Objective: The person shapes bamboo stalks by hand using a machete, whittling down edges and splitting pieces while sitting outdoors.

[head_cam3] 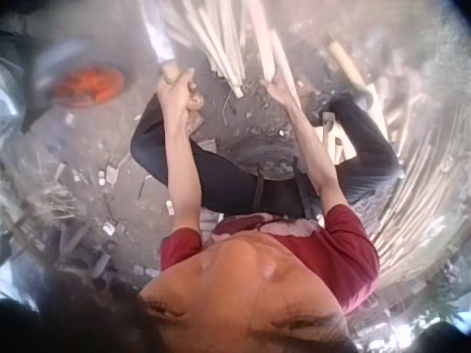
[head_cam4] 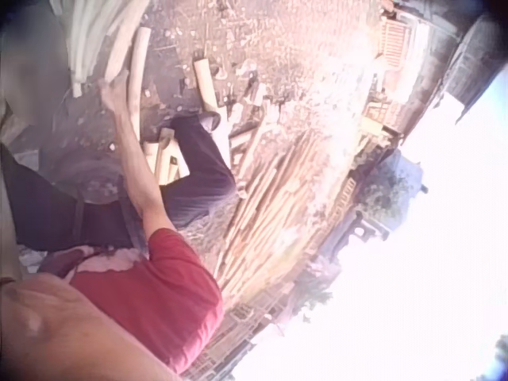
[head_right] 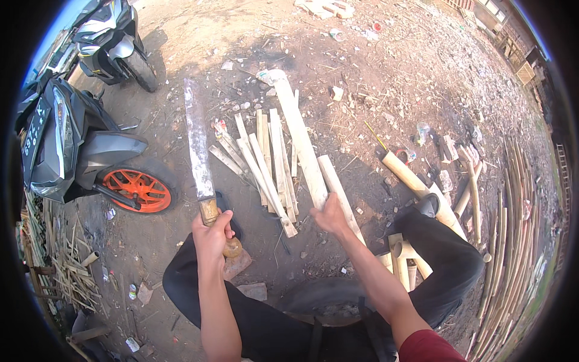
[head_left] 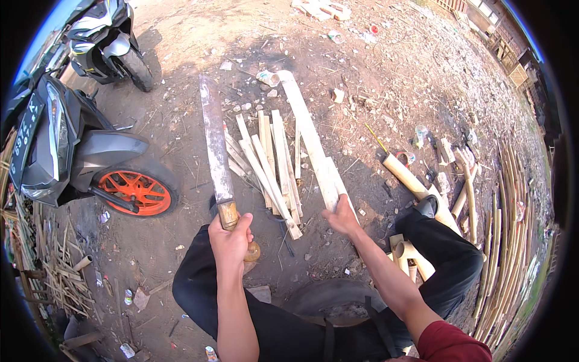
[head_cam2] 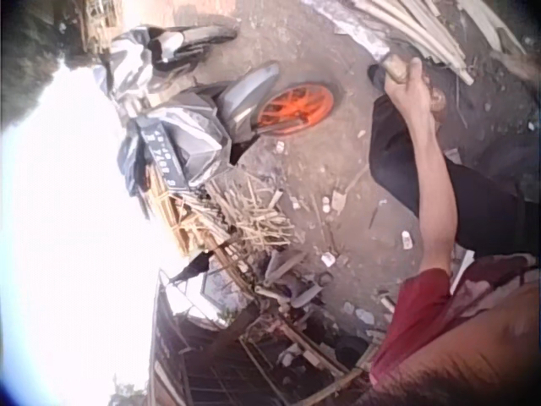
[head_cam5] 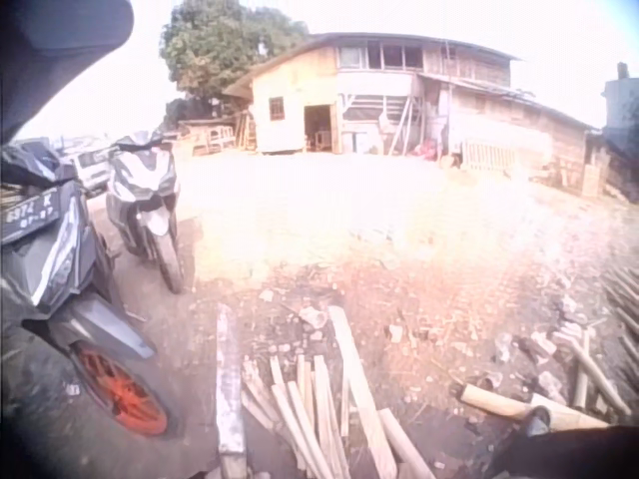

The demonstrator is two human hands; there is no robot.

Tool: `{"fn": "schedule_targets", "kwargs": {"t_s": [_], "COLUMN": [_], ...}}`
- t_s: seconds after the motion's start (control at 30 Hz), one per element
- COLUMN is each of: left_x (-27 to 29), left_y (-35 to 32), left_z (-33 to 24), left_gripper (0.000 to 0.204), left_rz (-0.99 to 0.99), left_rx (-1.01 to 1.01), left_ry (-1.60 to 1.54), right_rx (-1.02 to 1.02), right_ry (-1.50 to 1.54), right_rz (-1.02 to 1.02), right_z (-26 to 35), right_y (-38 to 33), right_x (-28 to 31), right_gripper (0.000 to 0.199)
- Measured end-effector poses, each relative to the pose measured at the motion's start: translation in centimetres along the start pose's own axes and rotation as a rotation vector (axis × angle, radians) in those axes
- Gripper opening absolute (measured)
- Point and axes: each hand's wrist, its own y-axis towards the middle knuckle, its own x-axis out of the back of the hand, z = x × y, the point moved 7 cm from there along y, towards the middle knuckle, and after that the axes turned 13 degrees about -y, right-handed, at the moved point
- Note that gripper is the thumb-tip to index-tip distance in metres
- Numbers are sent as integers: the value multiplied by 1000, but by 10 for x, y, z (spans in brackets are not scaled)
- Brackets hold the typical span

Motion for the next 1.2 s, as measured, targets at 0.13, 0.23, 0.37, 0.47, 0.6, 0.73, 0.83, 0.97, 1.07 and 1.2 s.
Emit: {"fn": "schedule_targets", "kwargs": {"t_s": [0.13,0.23,0.37,0.47,0.6,0.73,0.83,0.97,1.07,1.2], "left_x": [-25,-59,-88,-85,-98,-92,-96,-73,-81,-63], "left_y": [3,-7,-39,-52,-58,-43,-30,-17,-50,-84], "left_z": [18,34,34,34,32,53,66,44,-1,-8], "left_gripper": [16,17,18,24,30,30,23,37,52,52], "left_rz": [157,283,617,602,492,473,497,297,214,273], "left_rx": [48,89,198,100,-99,-175,-196,-534,-629,-577], "left_ry": [-184,-375,-639,-429,-335,-220,-15,381,656,732], "right_rx": [95,306,319,397,642,554,546,681,441,314], "right_ry": [768,785,748,667,-7,300,-89,-34,-76,-94], "right_rz": [607,775,905,926,411,35,-11,-369,-398,-359], "right_z": [5,10,12,3,8,113,162,154,92,72], "right_y": [-136,-202,-227,-214,-180,-149,-132,-125,-88,-83], "right_x": [-19,-39,-44,-50,0,162,200,173,117,67], "right_gripper": [69,75,77,79,102,100,64,18,22,24]}}
